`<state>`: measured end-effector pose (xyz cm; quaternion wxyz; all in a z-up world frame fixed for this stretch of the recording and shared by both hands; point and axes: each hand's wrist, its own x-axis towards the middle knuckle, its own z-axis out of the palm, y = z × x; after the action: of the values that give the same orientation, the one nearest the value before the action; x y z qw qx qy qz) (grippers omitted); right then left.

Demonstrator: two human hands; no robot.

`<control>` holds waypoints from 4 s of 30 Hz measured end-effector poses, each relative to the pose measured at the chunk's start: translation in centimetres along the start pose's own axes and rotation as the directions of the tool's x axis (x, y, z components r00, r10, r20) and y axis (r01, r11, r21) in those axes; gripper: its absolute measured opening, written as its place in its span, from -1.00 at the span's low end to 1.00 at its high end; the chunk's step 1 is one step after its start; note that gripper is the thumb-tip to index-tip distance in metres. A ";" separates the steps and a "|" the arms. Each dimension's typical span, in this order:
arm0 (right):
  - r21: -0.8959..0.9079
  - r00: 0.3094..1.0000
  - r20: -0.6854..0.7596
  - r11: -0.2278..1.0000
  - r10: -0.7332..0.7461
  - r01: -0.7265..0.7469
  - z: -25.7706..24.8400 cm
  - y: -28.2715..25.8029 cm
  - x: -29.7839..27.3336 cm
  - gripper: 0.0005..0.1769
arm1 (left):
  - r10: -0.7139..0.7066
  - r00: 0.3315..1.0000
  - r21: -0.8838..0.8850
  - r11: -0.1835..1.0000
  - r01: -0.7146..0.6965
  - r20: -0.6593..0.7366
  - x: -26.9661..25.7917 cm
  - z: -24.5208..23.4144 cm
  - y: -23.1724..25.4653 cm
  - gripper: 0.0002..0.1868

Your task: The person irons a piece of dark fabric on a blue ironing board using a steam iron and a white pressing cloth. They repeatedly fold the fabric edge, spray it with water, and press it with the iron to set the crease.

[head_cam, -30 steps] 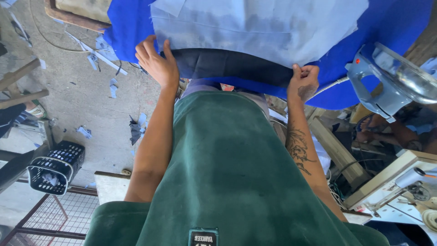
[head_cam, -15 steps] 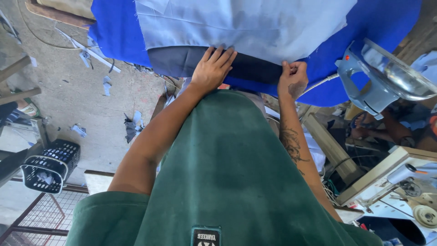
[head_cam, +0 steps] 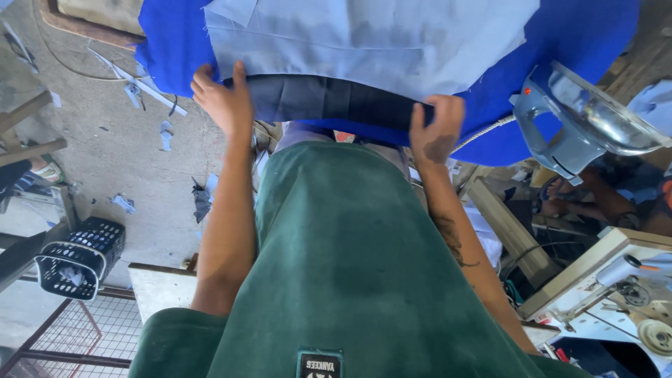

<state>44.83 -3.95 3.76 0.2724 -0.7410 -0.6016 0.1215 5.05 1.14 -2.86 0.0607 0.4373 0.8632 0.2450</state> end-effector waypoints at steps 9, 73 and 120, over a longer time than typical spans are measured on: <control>0.331 0.930 0.218 0.919 -0.297 0.216 6.2 -5.0 3.3 -0.91 | -0.216 0.731 -0.129 0.914 0.385 0.647 3.5 -3.9 0.9 -0.48; 0.202 0.686 0.341 0.763 -0.642 0.614 7.6 -4.1 5.9 -0.57 | 0.460 0.853 -0.111 0.888 -0.446 0.247 1.6 -3.3 3.1 -0.45; 0.366 0.983 0.136 0.915 0.125 -0.167 -6.8 7.7 -9.7 -0.62 | 0.952 0.259 -0.193 0.288 -0.938 0.164 -12.4 6.9 11.8 -0.48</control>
<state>52.28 -15.98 3.71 0.3660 -0.7100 -0.5242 0.2951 23.39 -0.13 -4.59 0.0217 0.8899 0.4093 0.2001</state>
